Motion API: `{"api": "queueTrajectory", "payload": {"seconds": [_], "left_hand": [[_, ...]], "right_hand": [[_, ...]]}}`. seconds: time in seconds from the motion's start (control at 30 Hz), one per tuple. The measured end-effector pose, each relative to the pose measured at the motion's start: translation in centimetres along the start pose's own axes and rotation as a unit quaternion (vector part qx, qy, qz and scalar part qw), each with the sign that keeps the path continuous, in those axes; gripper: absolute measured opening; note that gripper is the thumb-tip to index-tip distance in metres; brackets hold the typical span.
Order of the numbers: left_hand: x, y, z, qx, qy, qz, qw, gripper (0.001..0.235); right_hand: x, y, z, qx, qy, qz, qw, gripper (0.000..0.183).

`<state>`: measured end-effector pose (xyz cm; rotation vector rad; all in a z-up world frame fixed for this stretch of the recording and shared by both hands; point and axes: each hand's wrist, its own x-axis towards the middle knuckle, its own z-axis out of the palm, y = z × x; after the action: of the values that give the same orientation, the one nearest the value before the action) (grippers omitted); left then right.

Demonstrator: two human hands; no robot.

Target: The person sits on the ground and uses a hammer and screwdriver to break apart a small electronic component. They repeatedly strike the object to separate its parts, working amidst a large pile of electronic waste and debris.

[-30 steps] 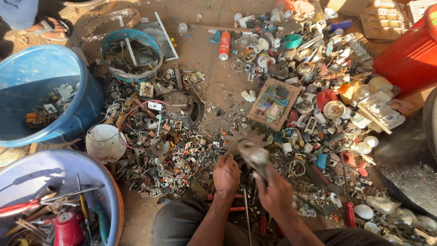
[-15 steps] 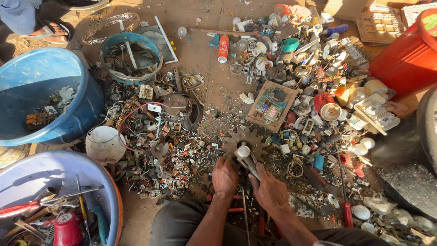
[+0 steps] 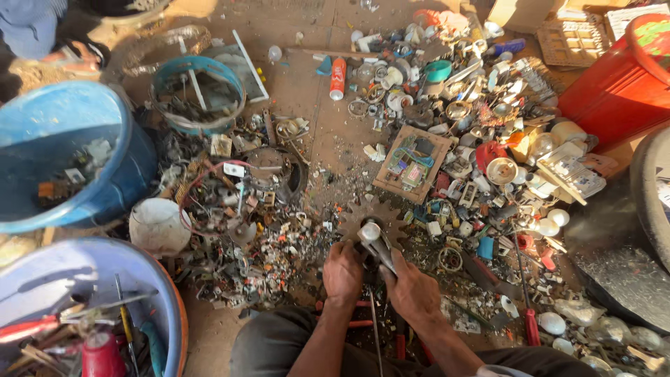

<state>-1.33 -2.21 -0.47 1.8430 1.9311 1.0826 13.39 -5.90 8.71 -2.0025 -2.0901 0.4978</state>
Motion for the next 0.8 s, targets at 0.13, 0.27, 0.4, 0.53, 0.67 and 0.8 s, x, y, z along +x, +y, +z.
{"api": "queueTrajectory", "payload": {"seconds": [0.13,0.27,0.4,0.53,0.67,0.8], "left_hand": [[-0.8,-0.8,0.7,0.02,-0.015,-0.022,0.999,0.024],[-0.5,-1.1,1.7,0.028,-0.066,-0.054,0.996,0.023],[-0.4,-0.6,1.2,0.02,-0.052,-0.032,0.998,0.026],[-0.1,-0.4,0.6,0.021,-0.071,-0.042,0.996,0.023],[-0.3,-0.7,1.4,0.022,-0.03,-0.018,0.999,0.022],[-0.6,-0.7,0.8,0.009,-0.005,-0.022,1.0,0.023]], "right_hand": [[-0.8,1.1,1.1,0.094,0.182,-0.116,0.972,0.051],[-1.3,2.1,1.9,0.25,0.237,-0.124,0.931,0.054],[-0.8,1.5,1.9,0.038,0.15,-0.117,0.981,0.048],[-0.1,0.5,0.9,0.034,0.066,-0.033,0.997,0.056],[-1.5,0.8,0.0,0.136,0.286,-0.205,0.926,0.041],[-2.0,0.4,0.4,0.12,0.209,-0.148,0.959,0.038]]}}
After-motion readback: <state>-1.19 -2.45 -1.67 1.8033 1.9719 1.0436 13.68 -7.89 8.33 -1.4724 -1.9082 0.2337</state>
